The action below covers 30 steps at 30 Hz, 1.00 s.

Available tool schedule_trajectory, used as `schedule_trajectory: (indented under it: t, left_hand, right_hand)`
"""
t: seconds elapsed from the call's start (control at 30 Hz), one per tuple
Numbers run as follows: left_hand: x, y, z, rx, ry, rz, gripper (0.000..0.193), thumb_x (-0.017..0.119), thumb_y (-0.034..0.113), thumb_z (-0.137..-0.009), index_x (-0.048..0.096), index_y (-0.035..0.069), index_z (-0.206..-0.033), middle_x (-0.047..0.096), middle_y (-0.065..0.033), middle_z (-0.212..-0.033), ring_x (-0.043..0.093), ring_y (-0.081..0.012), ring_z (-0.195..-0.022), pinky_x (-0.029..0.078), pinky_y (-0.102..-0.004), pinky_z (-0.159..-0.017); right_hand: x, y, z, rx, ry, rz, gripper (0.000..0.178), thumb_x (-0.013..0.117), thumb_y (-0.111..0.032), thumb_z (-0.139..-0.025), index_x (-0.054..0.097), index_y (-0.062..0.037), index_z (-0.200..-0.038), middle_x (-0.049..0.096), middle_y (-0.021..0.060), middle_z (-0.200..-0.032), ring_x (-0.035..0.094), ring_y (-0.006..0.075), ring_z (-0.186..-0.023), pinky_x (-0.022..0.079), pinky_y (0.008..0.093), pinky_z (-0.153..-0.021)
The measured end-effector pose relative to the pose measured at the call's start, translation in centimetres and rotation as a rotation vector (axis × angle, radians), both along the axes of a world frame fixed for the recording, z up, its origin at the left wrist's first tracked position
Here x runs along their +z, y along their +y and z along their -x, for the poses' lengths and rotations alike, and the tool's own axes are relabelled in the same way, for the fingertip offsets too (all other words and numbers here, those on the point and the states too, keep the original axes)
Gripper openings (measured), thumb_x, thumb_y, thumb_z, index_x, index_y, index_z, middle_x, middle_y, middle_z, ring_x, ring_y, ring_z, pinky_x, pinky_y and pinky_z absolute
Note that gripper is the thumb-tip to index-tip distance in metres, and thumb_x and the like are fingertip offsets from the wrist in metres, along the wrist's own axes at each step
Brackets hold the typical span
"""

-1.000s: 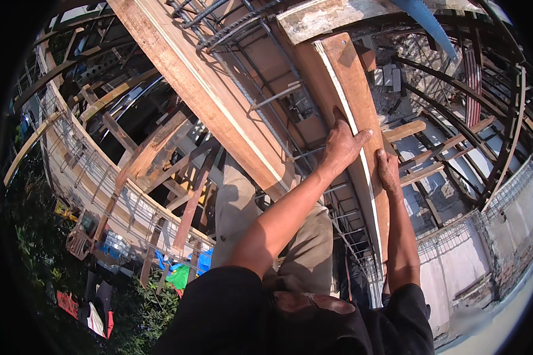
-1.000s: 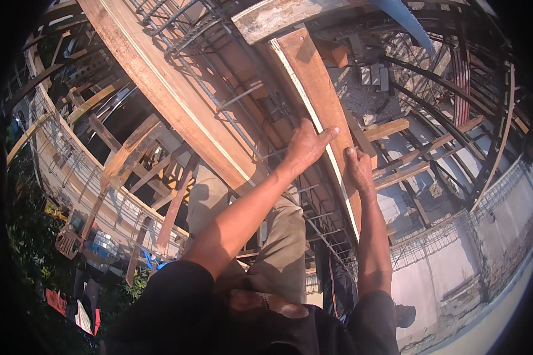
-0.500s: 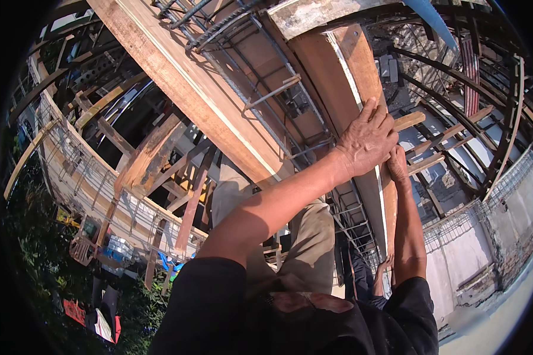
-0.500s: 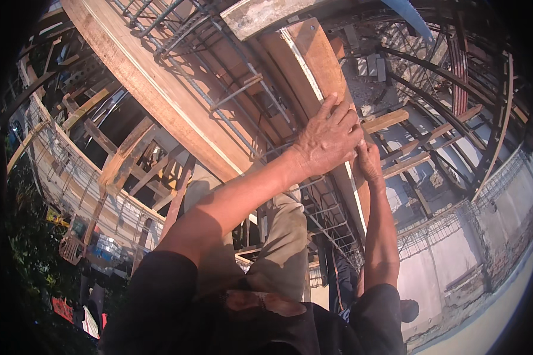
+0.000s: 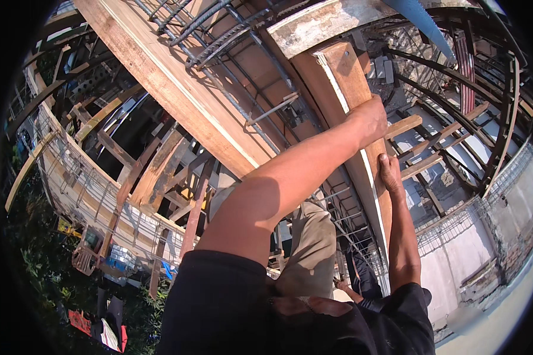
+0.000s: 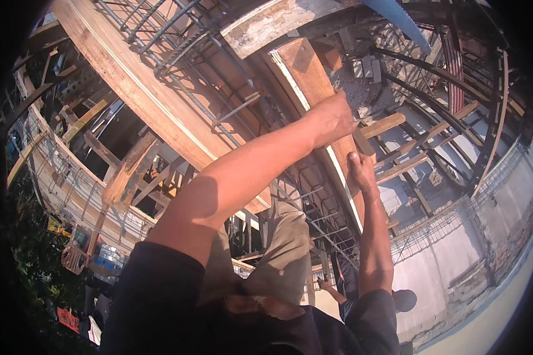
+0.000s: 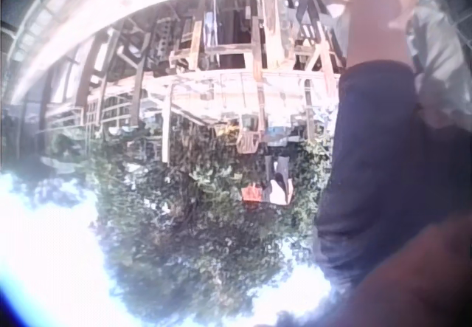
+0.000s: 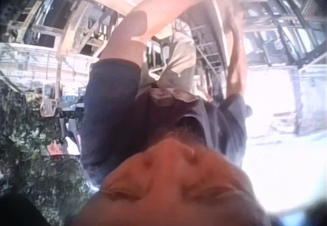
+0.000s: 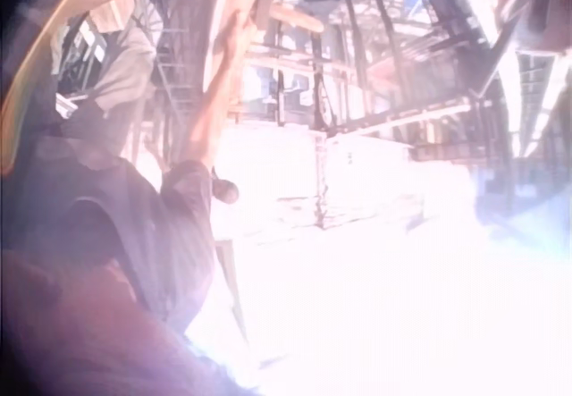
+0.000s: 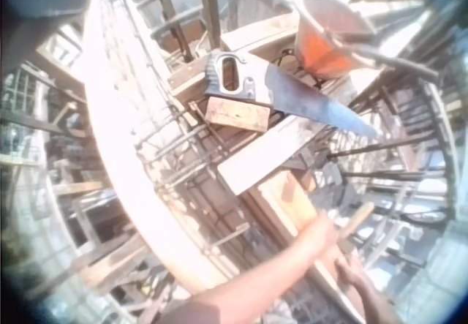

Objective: The person secures wooden formwork pieces for concrete beams by hammering nails into the boards.

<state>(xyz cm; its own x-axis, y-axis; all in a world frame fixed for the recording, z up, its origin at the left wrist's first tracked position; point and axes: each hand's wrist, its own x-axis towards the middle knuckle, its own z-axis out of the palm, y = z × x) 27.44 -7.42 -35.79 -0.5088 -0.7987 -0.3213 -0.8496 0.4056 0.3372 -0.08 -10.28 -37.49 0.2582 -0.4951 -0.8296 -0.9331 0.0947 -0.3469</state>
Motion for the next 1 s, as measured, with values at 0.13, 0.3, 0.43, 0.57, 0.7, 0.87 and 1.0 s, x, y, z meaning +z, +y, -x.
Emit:
schedule_trajectory:
  t: [0.13,0.3,0.43,0.57,0.7,0.87,1.0]
  left_hand:
    - [0.2,0.4,-1.7,-0.136,0.052,-0.069,0.021,0.066,0.029,-0.088,0.077,0.018,-0.102,0.077,0.001,-0.103,0.072,-0.0196,-0.094,0.052,-0.0394,-0.082]
    - [-2.3,4.3,-1.9,-0.012,0.279,-0.026,0.029,0.079,0.021,-0.072,0.069,0.013,-0.098,0.067,-0.0049,-0.095,0.066,-0.0251,-0.097,0.049,-0.0367,-0.086]
    - [-2.3,3.1,-1.6,0.006,0.252,-0.045,0.031,0.079,0.021,-0.071,0.069,0.014,-0.099,0.068,-0.005,-0.096,0.067,-0.0239,-0.099,0.048,-0.0355,-0.085]
    - [-2.4,2.5,-1.3,0.009,0.211,-0.031,0.04,0.083,0.03,-0.067,0.069,0.016,-0.101,0.07,-0.0042,-0.098,0.067,-0.0215,-0.1,0.048,-0.036,-0.085]
    - [-3.2,2.5,-0.5,-0.036,0.242,0.046,0.041,0.085,0.033,-0.066,0.069,0.016,-0.101,0.07,-0.0026,-0.096,0.069,-0.0226,-0.098,0.049,-0.0367,-0.086]
    - [-3.6,4.2,-1.0,-0.046,0.303,0.028,0.039,0.083,0.03,-0.068,0.068,0.012,-0.099,0.07,-0.0052,-0.092,0.069,-0.0242,-0.096,0.05,-0.0378,-0.085]
    - [-1.0,3.2,-2.3,-0.043,0.26,-0.051,0.05,0.086,0.035,-0.062,0.064,0.012,-0.102,0.068,-0.0063,-0.098,0.065,-0.0252,-0.102,0.049,-0.0386,-0.088]
  right_hand:
    - [-0.7,1.3,-0.1,0.058,0.017,0.032,0.091,0.046,-0.086,-0.081,0.06,0.0039,-0.075,0.052,0.006,-0.063,0.052,0.0167,-0.066,0.044,0.0388,-0.061]
    - [-0.3,4.2,-0.8,0.103,0.051,0.079,0.095,0.046,-0.085,-0.079,0.067,0.0071,-0.087,0.059,0.0204,-0.066,0.061,0.0281,-0.069,0.047,0.0464,-0.068]
    - [-0.7,3.2,-0.6,0.061,0.039,0.056,0.097,0.045,-0.086,-0.079,0.066,0.0081,-0.086,0.058,0.0174,-0.066,0.059,0.0252,-0.07,0.047,0.0459,-0.068]
    - [-1.0,2.7,-0.1,0.035,0.009,0.045,0.095,0.046,-0.087,-0.079,0.063,0.0067,-0.083,0.055,0.0115,-0.065,0.055,0.0207,-0.069,0.045,0.0423,-0.065]
    - [-1.6,2.9,1.5,0.008,0.03,0.035,0.092,0.048,-0.085,-0.08,0.063,0.0052,-0.08,0.055,0.0093,-0.064,0.055,0.019,-0.068,0.045,0.0414,-0.063]
    - [-0.1,4.6,-1.5,-0.007,0.011,0.089,0.092,0.047,-0.084,-0.081,0.061,0.0064,-0.076,0.058,0.0121,-0.063,0.058,0.0221,-0.067,0.047,0.043,-0.064]
    - [-0.4,3.5,-0.8,0.064,0.036,0.082,0.094,0.045,-0.086,-0.079,0.065,0.0059,-0.081,0.06,0.0199,-0.065,0.062,0.0308,-0.068,0.049,0.0456,-0.069]
